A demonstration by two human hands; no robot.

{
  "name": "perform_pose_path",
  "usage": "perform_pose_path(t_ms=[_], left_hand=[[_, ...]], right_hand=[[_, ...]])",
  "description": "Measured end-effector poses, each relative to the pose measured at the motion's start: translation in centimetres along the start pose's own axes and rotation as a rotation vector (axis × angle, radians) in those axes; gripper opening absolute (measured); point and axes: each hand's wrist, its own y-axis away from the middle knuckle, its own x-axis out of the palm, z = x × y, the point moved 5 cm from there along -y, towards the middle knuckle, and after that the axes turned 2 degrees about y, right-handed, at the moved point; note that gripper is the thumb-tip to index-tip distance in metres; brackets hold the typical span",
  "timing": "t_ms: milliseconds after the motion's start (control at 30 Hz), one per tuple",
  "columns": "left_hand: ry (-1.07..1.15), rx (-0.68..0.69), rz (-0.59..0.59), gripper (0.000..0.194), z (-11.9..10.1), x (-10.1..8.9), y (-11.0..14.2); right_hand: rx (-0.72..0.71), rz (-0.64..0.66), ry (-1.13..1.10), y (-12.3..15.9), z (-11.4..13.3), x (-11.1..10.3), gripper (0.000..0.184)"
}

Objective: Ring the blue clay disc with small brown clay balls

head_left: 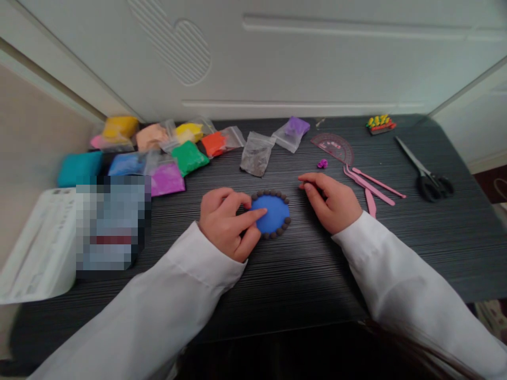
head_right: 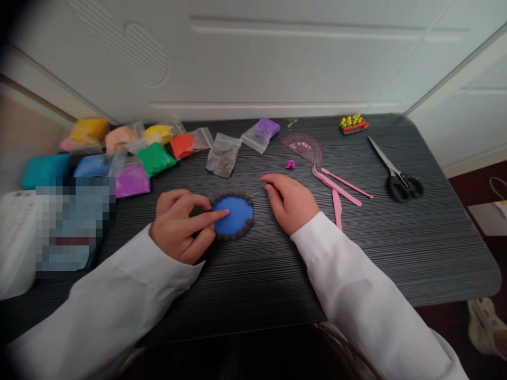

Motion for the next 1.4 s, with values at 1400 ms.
perform_pose_path(t_ms=[1400], left_hand=[[0.365, -0.392, -0.309, 0.016, 5.2, -1.0, -1.1]], right_hand=[[-0.167, -0.030, 0.258, 5.0, -0.5, -1.6, 0.022]])
